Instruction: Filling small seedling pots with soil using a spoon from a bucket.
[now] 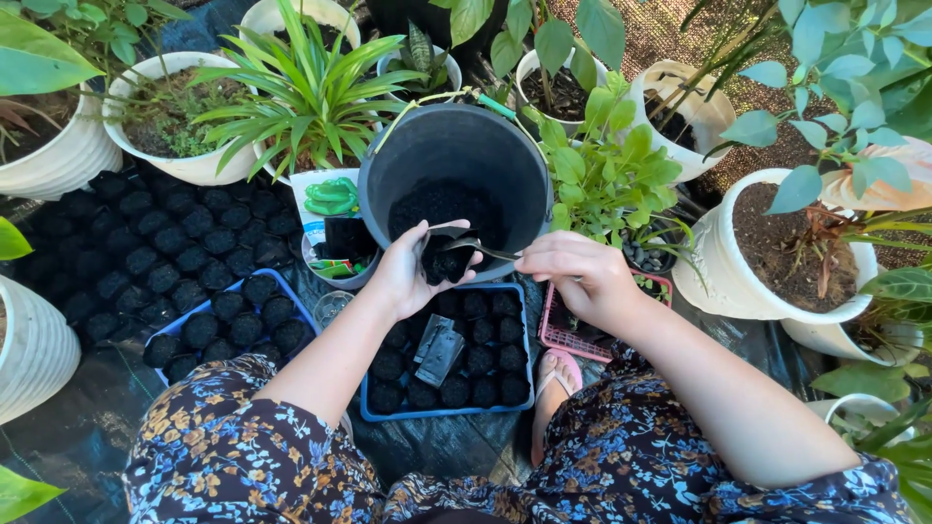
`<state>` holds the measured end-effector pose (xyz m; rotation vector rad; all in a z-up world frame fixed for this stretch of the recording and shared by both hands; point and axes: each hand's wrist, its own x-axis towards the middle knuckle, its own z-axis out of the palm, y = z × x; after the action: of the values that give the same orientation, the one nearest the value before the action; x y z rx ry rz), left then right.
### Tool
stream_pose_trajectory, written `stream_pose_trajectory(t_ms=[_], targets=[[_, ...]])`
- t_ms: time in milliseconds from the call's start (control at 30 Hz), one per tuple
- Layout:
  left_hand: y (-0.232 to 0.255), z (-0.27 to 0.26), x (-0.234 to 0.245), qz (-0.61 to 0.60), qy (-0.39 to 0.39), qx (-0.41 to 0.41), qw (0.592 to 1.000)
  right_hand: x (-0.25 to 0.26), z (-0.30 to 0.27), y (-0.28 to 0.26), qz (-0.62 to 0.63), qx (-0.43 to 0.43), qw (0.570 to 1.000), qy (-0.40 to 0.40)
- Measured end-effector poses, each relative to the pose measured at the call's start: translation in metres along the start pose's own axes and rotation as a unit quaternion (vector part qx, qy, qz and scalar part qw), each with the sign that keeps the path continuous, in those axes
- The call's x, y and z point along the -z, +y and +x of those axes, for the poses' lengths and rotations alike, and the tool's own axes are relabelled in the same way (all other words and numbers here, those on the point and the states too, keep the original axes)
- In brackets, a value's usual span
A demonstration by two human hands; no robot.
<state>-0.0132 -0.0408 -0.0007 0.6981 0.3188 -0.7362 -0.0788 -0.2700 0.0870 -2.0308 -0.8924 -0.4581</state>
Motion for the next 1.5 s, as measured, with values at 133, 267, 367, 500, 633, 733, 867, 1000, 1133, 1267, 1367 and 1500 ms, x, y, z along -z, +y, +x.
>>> stream_pose_trajectory(t_ms=[133, 267, 367, 500, 633, 733, 867, 1000, 1133, 1267, 1367, 1500], targets=[[-0.002, 0.002, 0.006, 0.006, -0.007, 0.005, 1.0, 0.003, -0.003, 0.0, 0.054, -0.038, 0.998, 0.018], [-0.001, -0.001, 0.007, 0.016, -0.02, 0.011, 1.0, 0.0, -0.006, 0.01, 0.092, -0.067, 0.993, 0.013], [-0.004, 0.0, 0.011, 0.025, -0.03, 0.017, 0.999, -0.001, -0.007, 0.015, 0.098, -0.084, 0.991, 0.023], [-0.006, 0.002, 0.015, 0.042, -0.036, 0.031, 0.998, -0.003, -0.009, 0.017, 0.096, -0.077, 0.992, 0.032], [-0.009, 0.005, 0.018, 0.04, -0.029, 0.027, 0.998, -0.007, -0.008, 0.011, 0.085, -0.073, 0.993, 0.037], [-0.005, 0.0, 0.013, 0.053, -0.037, 0.024, 0.998, -0.011, -0.005, 0.006, 0.084, -0.06, 0.994, 0.035], [-0.004, 0.0, 0.014, 0.059, -0.032, 0.017, 0.998, -0.013, -0.007, 0.008, 0.073, -0.057, 0.996, 0.02], [-0.005, -0.003, 0.011, 0.054, -0.027, 0.005, 0.998, -0.012, -0.005, 0.001, 0.112, -0.067, 0.991, 0.012], [-0.003, 0.002, 0.015, 0.044, -0.028, -0.002, 0.999, -0.009, -0.007, 0.01, 0.097, -0.074, 0.992, -0.007], [-0.002, -0.002, 0.012, 0.042, -0.022, -0.001, 0.999, -0.008, -0.009, 0.012, 0.088, -0.068, 0.994, 0.019], [-0.004, -0.001, 0.012, 0.042, -0.018, -0.006, 0.999, -0.008, -0.009, 0.013, 0.078, -0.061, 0.995, 0.033], [-0.003, 0.001, 0.012, 0.034, -0.001, -0.025, 0.999, -0.01, -0.009, 0.015, 0.061, -0.049, 0.996, 0.034]])
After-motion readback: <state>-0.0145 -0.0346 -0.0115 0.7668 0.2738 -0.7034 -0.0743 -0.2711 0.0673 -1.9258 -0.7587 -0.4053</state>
